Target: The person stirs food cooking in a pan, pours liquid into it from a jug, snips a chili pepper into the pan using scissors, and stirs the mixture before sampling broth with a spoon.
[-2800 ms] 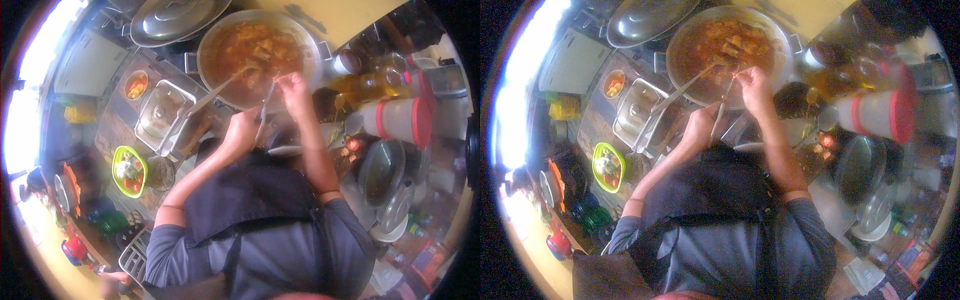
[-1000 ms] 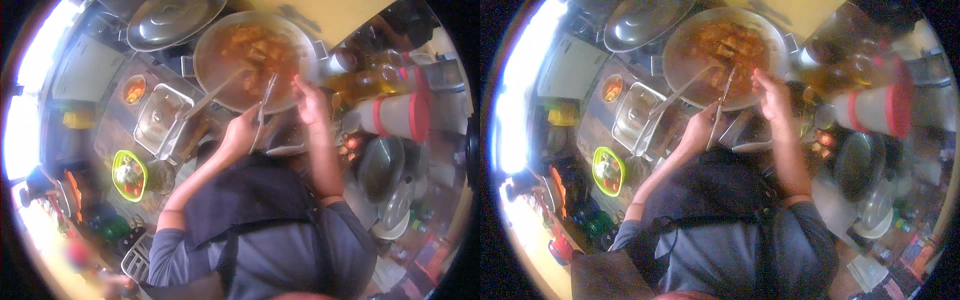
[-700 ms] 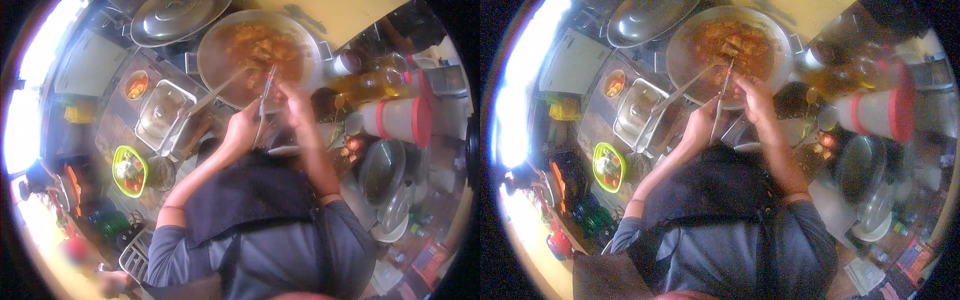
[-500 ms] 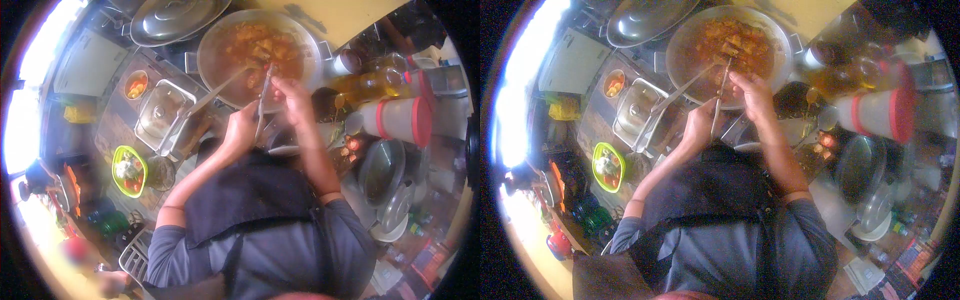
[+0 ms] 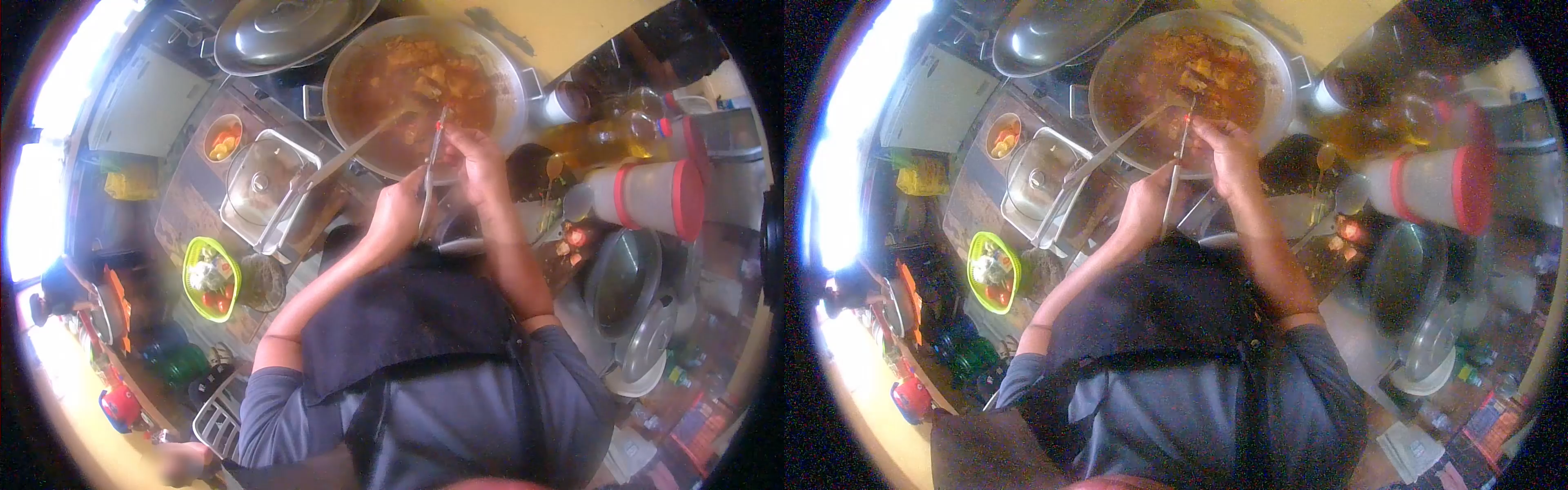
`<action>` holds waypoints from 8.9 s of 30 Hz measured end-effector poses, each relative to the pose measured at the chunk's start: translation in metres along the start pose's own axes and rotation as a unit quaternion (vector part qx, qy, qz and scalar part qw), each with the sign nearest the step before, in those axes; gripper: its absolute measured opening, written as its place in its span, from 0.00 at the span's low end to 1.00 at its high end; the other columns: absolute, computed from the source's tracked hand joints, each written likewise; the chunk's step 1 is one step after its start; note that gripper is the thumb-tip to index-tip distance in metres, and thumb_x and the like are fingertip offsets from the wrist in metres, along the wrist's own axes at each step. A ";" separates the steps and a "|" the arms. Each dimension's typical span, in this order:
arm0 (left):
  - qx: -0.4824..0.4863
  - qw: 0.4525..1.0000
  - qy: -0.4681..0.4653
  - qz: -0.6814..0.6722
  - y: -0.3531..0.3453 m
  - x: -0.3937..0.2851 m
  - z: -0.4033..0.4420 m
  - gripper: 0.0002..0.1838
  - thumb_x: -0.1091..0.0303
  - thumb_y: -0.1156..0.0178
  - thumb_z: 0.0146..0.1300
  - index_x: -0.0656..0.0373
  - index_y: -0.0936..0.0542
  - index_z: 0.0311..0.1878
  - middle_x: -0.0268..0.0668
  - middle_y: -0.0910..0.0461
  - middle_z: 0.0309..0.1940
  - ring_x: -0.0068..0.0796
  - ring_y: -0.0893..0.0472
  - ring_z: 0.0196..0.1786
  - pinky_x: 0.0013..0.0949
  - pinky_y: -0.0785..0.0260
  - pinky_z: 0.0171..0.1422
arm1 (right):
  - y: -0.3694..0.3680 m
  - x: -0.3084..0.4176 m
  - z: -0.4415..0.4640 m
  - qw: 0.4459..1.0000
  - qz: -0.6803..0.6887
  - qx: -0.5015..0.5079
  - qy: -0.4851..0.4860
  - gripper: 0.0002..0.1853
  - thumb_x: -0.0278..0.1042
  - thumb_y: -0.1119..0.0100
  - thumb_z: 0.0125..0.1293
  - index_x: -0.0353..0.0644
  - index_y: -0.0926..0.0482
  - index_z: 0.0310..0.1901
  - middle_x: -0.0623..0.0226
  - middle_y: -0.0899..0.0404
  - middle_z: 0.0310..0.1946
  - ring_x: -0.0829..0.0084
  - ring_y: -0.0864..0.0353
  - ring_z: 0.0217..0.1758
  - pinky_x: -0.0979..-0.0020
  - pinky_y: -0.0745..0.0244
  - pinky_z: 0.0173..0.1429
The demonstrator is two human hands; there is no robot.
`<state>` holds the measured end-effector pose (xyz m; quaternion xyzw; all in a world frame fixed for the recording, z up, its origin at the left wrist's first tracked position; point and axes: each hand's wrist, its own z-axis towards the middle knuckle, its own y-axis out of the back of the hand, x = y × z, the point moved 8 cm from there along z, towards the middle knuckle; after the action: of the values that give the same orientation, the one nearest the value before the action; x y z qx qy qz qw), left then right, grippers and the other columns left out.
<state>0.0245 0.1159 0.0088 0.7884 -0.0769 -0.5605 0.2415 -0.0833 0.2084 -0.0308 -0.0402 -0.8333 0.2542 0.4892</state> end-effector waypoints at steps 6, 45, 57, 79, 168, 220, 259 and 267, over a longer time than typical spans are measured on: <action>0.056 0.997 0.049 -0.031 -0.003 -0.001 -0.002 0.20 0.68 0.44 0.55 0.56 0.26 0.54 0.54 0.20 0.33 0.49 0.18 0.41 0.42 0.28 0.44 | 0.003 -0.002 0.002 1.000 0.010 -0.022 0.013 0.10 0.32 0.35 0.59 0.38 0.23 0.38 0.66 0.20 0.32 0.74 0.23 0.30 0.73 0.25 0.37; 0.015 0.999 0.029 -0.013 -0.009 0.010 -0.004 0.21 0.69 0.45 0.54 0.56 0.25 0.54 0.51 0.19 0.32 0.47 0.18 0.39 0.42 0.28 0.44 | 0.012 -0.013 0.007 0.998 -0.038 -0.045 0.021 0.08 0.35 0.34 0.59 0.42 0.22 0.35 0.71 0.19 0.30 0.81 0.26 0.29 0.78 0.32 0.32; 0.064 0.991 0.085 -0.081 -0.012 0.015 -0.004 0.21 0.68 0.44 0.55 0.56 0.25 0.54 0.50 0.19 0.31 0.45 0.17 0.35 0.41 0.27 0.40 | 0.017 -0.010 0.007 0.996 -0.056 -0.065 0.030 0.07 0.32 0.36 0.60 0.41 0.20 0.38 0.72 0.19 0.32 0.79 0.24 0.32 0.76 0.29 0.33; -0.148 0.972 -0.038 0.180 0.041 0.023 -0.015 0.17 0.65 0.43 0.58 0.58 0.37 0.47 0.53 0.22 0.25 0.59 0.22 0.29 0.53 0.30 0.33 | 0.109 0.080 -0.054 0.786 -0.458 -0.203 0.362 0.08 0.33 0.33 0.55 0.39 0.18 0.34 0.62 0.17 0.32 0.68 0.19 0.38 0.70 0.27 0.46; -0.052 0.853 -0.055 0.517 0.140 -0.059 0.053 0.15 0.55 0.47 0.59 0.28 0.21 0.49 0.31 0.17 0.37 0.38 0.17 0.40 0.40 0.25 0.40 | 0.127 0.115 -0.088 0.784 -0.430 -0.197 0.400 0.12 0.19 0.45 0.55 0.38 0.21 0.42 0.66 0.19 0.39 0.77 0.22 0.38 0.75 0.27 0.45; 0.006 0.813 0.003 0.582 0.162 -0.019 0.082 0.14 0.51 0.45 0.56 0.44 0.16 0.39 0.38 0.18 0.38 0.40 0.19 0.43 0.42 0.26 0.46 | 0.206 0.082 -0.024 0.533 -0.798 -0.279 0.043 0.14 0.47 0.38 0.55 0.45 0.15 0.31 0.57 0.18 0.30 0.54 0.20 0.36 0.57 0.27 0.42; -0.060 0.734 -0.181 0.652 0.113 0.037 0.150 0.16 0.64 0.52 0.64 0.53 0.28 0.55 0.40 0.20 0.35 0.40 0.17 0.37 0.40 0.22 0.38 | 0.205 0.111 -0.076 0.746 -0.470 -0.356 0.309 0.11 0.32 0.44 0.65 0.36 0.25 0.46 0.63 0.20 0.38 0.70 0.22 0.42 0.70 0.29 0.50; 0.040 0.878 0.028 0.477 0.121 0.024 0.099 0.15 0.58 0.52 0.64 0.51 0.21 0.47 0.43 0.18 0.38 0.47 0.19 0.42 0.46 0.27 0.46 | 0.211 0.100 -0.065 0.809 -0.392 -0.330 0.288 0.11 0.32 0.45 0.67 0.36 0.24 0.46 0.69 0.22 0.35 0.79 0.24 0.38 0.75 0.29 0.47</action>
<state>-0.0402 -0.0282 0.0203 0.6804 -0.4593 -0.3518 0.4498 -0.1191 0.4484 -0.0234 0.0595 -0.6331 -0.2730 0.7219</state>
